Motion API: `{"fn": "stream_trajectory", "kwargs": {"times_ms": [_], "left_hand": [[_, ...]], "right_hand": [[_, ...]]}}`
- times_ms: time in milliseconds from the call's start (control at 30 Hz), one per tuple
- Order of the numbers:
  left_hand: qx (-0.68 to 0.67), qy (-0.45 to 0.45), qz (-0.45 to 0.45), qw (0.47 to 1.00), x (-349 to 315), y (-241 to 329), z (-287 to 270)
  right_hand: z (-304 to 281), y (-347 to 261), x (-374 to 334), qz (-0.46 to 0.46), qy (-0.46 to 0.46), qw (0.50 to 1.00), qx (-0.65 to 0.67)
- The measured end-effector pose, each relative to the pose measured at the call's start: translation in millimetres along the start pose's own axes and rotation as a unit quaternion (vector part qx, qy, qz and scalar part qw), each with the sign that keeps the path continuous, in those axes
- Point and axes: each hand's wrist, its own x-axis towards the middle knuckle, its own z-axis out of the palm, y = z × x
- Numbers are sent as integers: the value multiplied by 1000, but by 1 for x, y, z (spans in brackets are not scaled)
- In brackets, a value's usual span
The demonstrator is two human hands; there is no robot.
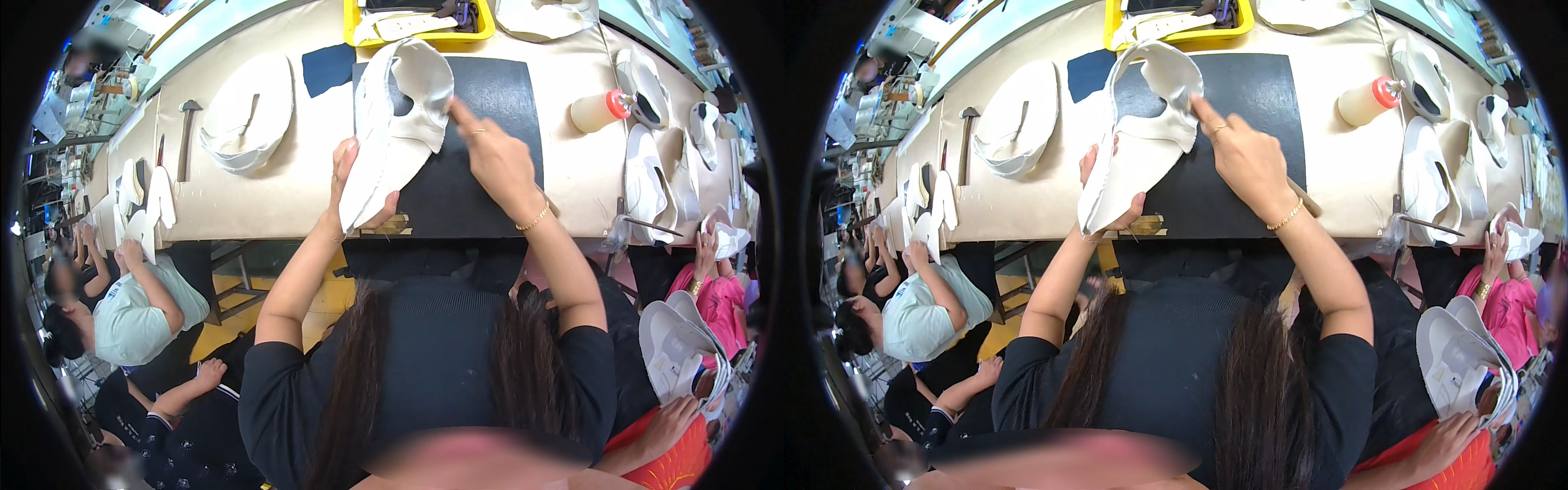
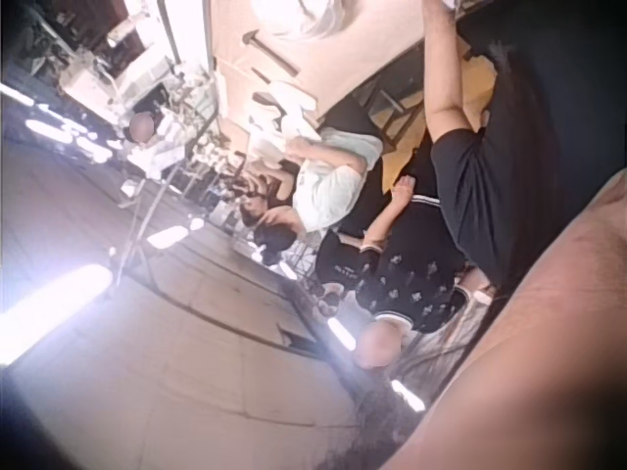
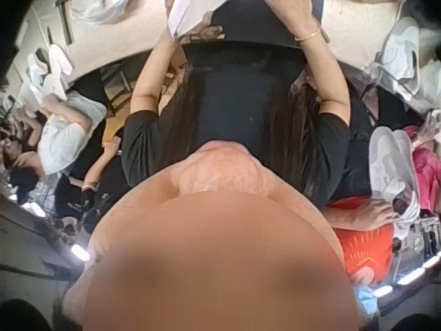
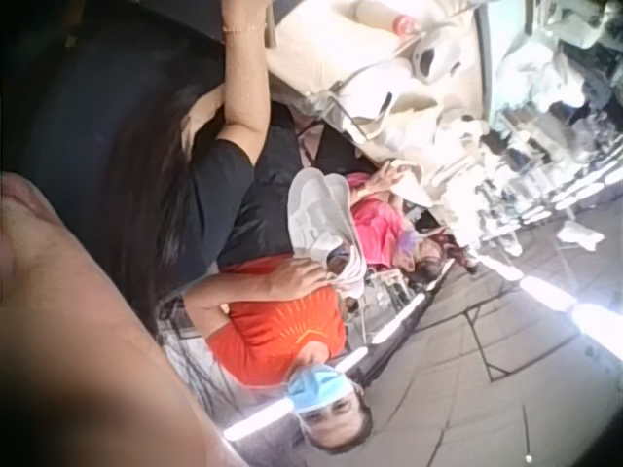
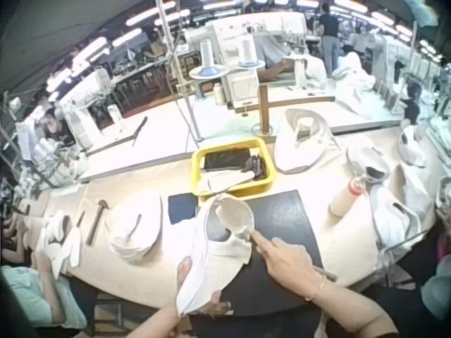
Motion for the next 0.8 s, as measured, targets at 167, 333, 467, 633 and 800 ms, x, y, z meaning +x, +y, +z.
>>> {"fn": "stream_trajectory", "kwargs": {"times_ms": [167,333,467,633,800], "left_hand": [[41,22,99,994,-4,0,2],[30,30,50,998,-10,8,4],[28,17,55,998,-3,12,1],[-105,5,-88,991,30,9,-11],[-196,-5,-125,973,55,1,-16]], "right_hand": [[6,3,-4,1,-61,997,-46],[13,-2,0,-12,-71,996,-57],[6,-7,5,9,-41,999,-35],[12,-14,27,36,-238,965,-108],[20,-2,30,-25,50,998,29]]}}
